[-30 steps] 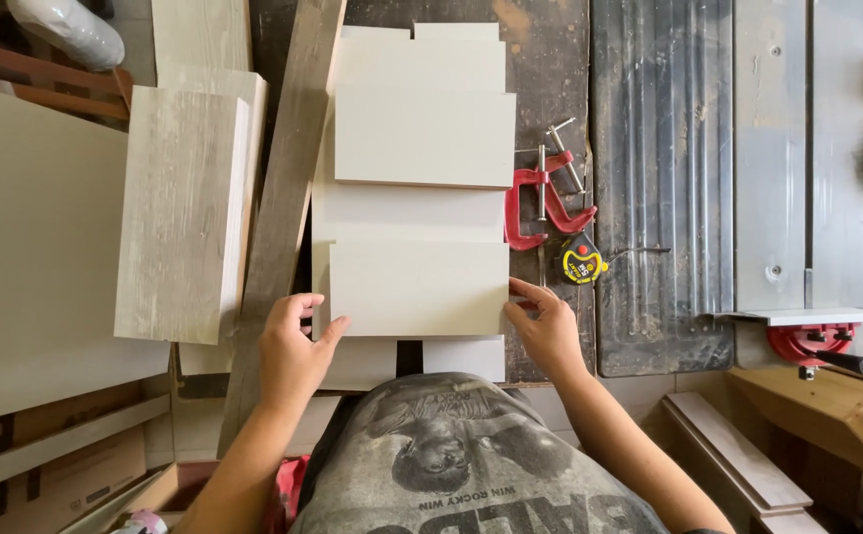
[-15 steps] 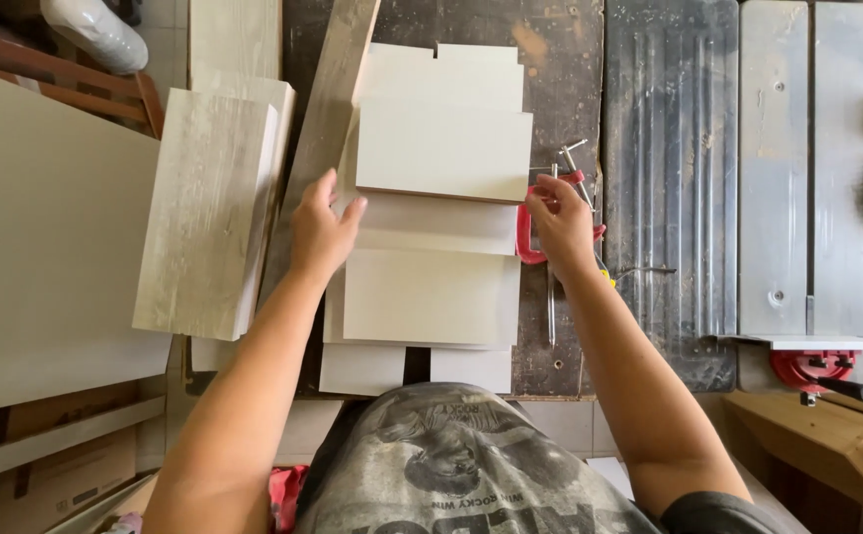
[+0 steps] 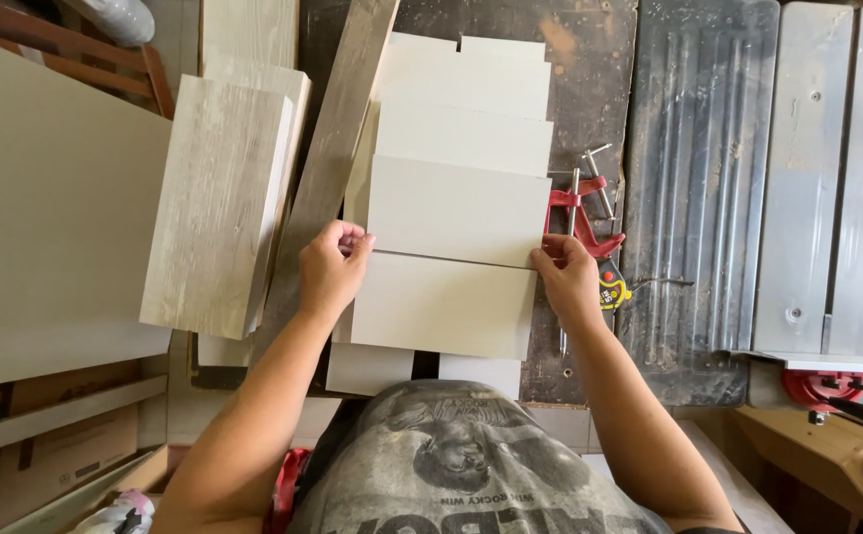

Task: The person aligns several white rectangular wood panels on a workbench, stacks them, and uses a pen to draw straight lines across the panels. The person repeatedly picks up, aligns, and marks the panels, then sets them aside.

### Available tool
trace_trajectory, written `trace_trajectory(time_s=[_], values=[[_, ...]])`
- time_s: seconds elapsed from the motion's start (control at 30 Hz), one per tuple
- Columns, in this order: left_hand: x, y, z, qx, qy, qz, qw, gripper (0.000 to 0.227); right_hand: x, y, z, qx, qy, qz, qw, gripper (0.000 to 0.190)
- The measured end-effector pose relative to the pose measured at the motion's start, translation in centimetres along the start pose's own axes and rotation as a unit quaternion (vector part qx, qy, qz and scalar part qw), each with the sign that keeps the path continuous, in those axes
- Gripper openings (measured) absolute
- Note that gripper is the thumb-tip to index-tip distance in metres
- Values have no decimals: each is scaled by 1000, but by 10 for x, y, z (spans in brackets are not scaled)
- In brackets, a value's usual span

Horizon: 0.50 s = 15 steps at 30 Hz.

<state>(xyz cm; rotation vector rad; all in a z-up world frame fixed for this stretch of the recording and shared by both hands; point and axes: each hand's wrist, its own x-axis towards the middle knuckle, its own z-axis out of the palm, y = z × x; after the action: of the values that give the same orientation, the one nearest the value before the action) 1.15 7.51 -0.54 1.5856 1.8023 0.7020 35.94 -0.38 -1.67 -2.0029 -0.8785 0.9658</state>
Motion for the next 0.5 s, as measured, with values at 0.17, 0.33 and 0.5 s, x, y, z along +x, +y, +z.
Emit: trace_trajectory(time_s=[0.17,0.33,0.5], values=[[-4,3,2,16,-5,14,1000,19,-14,-11,-8,20,-48,21,998,30],[-7,-5,2,25,-30,-1,999,13,-23,-7,-15,18,-74,25,997,34],[-9,13,-10,-50,23,11,998,14,-35,-26,-25,42,-70,-71,994,36]])
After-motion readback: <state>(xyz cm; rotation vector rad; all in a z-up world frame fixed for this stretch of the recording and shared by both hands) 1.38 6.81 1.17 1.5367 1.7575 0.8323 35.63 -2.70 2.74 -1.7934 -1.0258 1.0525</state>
